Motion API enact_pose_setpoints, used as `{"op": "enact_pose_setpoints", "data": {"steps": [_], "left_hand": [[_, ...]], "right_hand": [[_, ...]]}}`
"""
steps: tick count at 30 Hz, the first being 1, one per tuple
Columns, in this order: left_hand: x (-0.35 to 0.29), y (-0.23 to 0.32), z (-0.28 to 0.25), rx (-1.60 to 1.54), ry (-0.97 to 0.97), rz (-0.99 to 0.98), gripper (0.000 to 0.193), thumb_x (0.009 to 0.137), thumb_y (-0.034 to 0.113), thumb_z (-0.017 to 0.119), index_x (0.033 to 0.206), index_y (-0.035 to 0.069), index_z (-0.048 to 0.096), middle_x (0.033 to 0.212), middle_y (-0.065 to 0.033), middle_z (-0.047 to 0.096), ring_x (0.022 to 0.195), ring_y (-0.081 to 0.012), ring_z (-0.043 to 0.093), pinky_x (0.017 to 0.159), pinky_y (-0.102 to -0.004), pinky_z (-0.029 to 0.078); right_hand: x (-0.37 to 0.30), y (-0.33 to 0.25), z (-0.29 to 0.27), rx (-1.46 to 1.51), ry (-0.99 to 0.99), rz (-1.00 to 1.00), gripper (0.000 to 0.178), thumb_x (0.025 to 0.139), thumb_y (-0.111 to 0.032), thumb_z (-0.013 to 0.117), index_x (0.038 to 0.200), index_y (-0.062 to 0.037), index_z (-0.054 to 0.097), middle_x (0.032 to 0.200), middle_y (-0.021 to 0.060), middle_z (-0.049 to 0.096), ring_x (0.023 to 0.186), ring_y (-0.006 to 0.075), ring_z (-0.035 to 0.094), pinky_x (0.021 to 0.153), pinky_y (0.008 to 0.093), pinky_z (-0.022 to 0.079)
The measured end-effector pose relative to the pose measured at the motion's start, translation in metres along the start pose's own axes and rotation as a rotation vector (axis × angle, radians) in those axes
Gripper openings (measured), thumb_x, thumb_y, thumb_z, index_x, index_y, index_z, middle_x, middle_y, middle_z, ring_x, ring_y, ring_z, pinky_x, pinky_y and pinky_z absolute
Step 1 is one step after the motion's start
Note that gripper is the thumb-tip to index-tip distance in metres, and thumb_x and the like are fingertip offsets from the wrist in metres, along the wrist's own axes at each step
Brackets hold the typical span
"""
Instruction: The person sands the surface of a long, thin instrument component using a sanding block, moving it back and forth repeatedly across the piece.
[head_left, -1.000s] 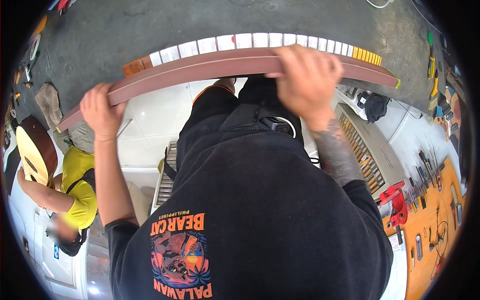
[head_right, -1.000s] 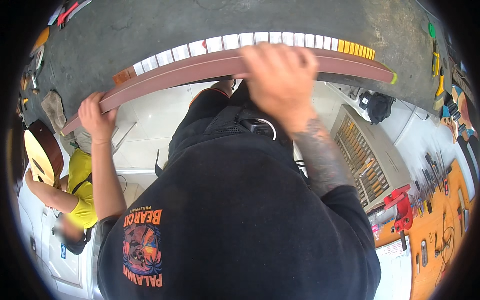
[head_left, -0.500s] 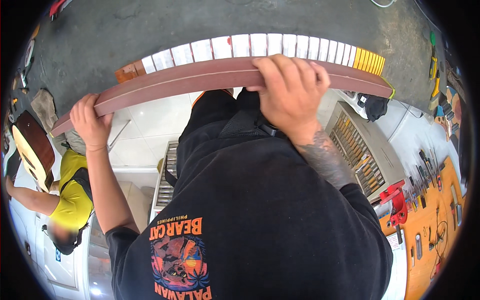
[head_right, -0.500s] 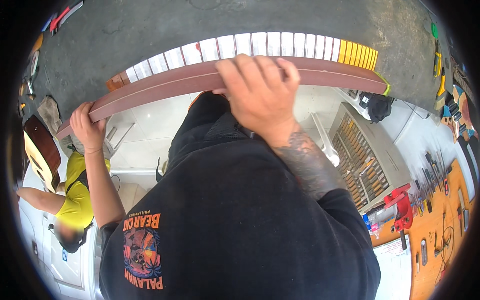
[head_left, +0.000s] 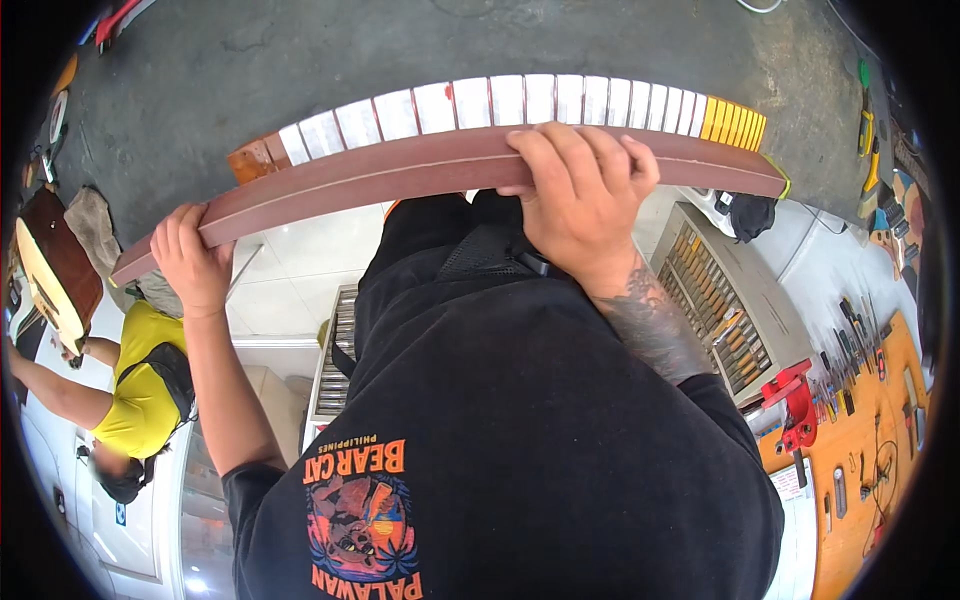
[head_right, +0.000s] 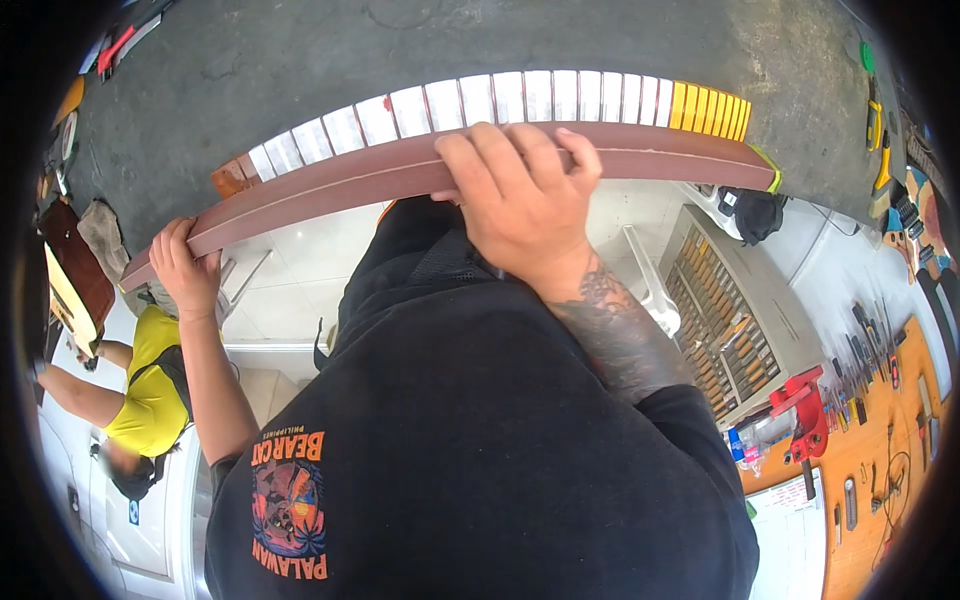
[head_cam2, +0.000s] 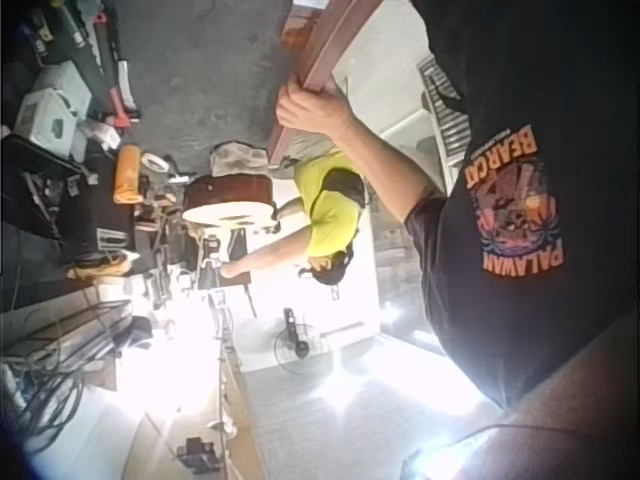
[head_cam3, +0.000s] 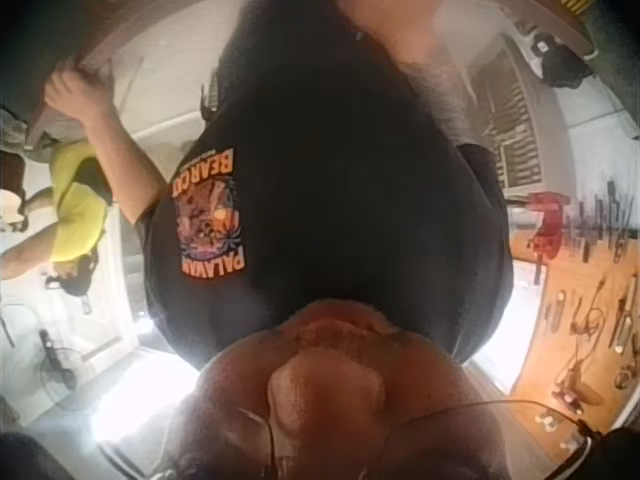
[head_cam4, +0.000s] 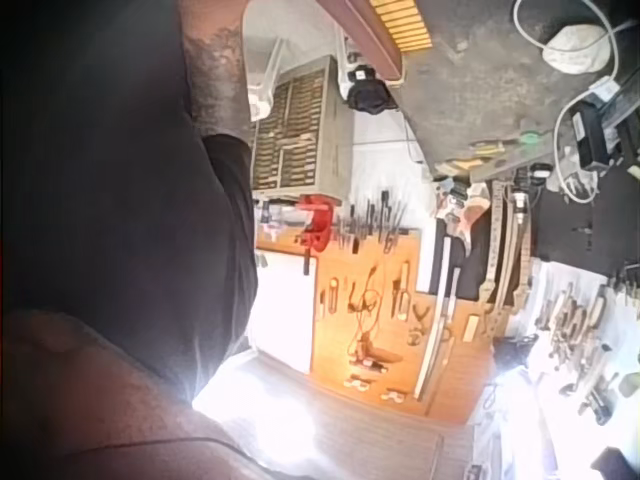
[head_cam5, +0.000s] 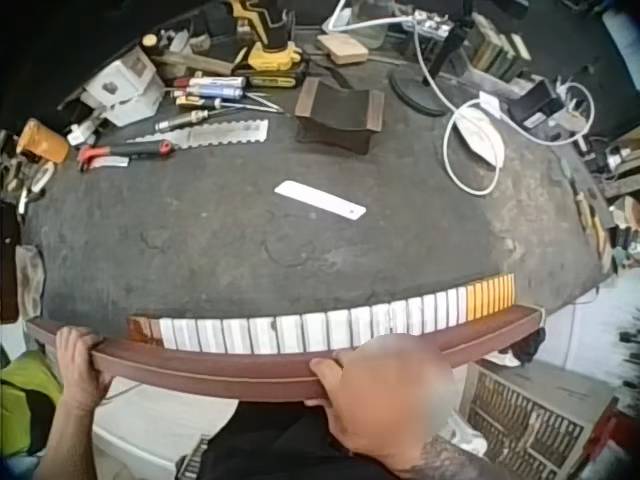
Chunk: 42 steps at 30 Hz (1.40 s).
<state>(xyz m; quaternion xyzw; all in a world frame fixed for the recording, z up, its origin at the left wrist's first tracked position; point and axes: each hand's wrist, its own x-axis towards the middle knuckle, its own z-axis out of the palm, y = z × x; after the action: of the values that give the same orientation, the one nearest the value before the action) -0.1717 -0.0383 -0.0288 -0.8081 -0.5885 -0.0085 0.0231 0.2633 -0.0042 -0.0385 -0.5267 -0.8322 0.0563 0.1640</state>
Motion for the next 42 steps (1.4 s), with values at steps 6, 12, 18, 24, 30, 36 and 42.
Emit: {"op": "enact_pose_setpoints", "data": {"steps": [6,12,18,24,30,36,42], "left_hand": [[0.062,0.14,0.006,-0.082,0.07,0.074,0.053,0.06,0.026,0.085,0.109,0.015,0.068,0.105,-0.0018,0.069,0.096,-0.0249,0.065,0.086,-0.042,0.046],[0.07,0.138,0.01,-0.048,0.105,0.106,0.041,0.066,0.029,0.079,0.103,0.017,0.066,0.096,0.0007,0.066,0.089,-0.0201,0.063,0.081,-0.0403,0.045],[-0.008,0.001,-0.001,-0.012,-0.063,0.024,0.057,0.068,0.025,0.083,0.119,0.01,0.064,0.115,-0.0081,0.069,0.106,-0.0309,0.064,0.093,-0.045,0.045],[0.078,0.174,-0.006,-0.137,-0.031,0.075,0.054,0.064,0.025,0.082,0.114,0.014,0.065,0.11,-0.0031,0.068,0.1,-0.0246,0.063,0.089,-0.0425,0.044],[0.022,0.043,-0.001,-0.042,-0.044,0.028,0.05,0.068,0.028,0.082,0.112,0.011,0.064,0.109,-0.0065,0.067,0.1,-0.0297,0.062,0.088,-0.0454,0.045],[0.015,0.035,-0.001,-0.056,-0.069,0.035,0.056,0.066,0.02,0.081,0.118,0.009,0.065,0.113,-0.0092,0.068,0.105,-0.032,0.062,0.09,-0.046,0.045],[0.092,0.182,-0.008,-0.215,-0.05,0.068,0.058,0.062,0.024,0.084,0.116,0.015,0.065,0.109,-0.0016,0.068,0.098,-0.0236,0.064,0.089,-0.0415,0.045]], "right_hand": [[-0.049,0.16,-0.058,-0.136,-0.129,-0.029,0.038,0.087,-0.019,0.069,0.125,-0.0177,0.066,0.119,0.0013,0.067,0.117,0.0239,0.057,0.106,0.0461,0.031],[-0.044,0.153,-0.06,-0.138,-0.147,-0.009,0.042,0.083,-0.012,0.065,0.125,-0.0123,0.065,0.119,0.0059,0.068,0.114,0.0289,0.059,0.103,0.0462,0.033],[-0.008,0.013,-0.007,-0.025,-0.035,0.015,0.049,0.072,-0.009,0.067,0.119,-0.0229,0.069,0.116,-0.0032,0.068,0.114,0.0192,0.058,0.105,0.043,0.03],[-0.055,0.188,-0.071,-0.087,-0.115,-0.009,0.055,0.074,0.0,0.066,0.126,-0.015,0.066,0.121,0.0039,0.066,0.12,0.0284,0.057,0.109,0.0475,0.031],[-0.026,0.058,-0.022,-0.038,-0.123,0.0,0.038,0.085,-0.013,0.065,0.122,-0.0202,0.068,0.117,-0.0013,0.066,0.113,0.0215,0.058,0.104,0.0509,0.029],[-0.005,0.049,-0.028,-0.087,-0.191,-0.006,0.039,0.085,-0.015,0.066,0.123,-0.0208,0.068,0.116,-0.0005,0.067,0.111,0.0205,0.06,0.104,0.0464,0.034],[-0.052,0.192,-0.08,-0.088,-0.138,0.013,0.05,0.077,-0.001,0.065,0.126,-0.0128,0.066,0.122,0.0074,0.066,0.121,0.0305,0.056,0.11,0.0496,0.033]]}}
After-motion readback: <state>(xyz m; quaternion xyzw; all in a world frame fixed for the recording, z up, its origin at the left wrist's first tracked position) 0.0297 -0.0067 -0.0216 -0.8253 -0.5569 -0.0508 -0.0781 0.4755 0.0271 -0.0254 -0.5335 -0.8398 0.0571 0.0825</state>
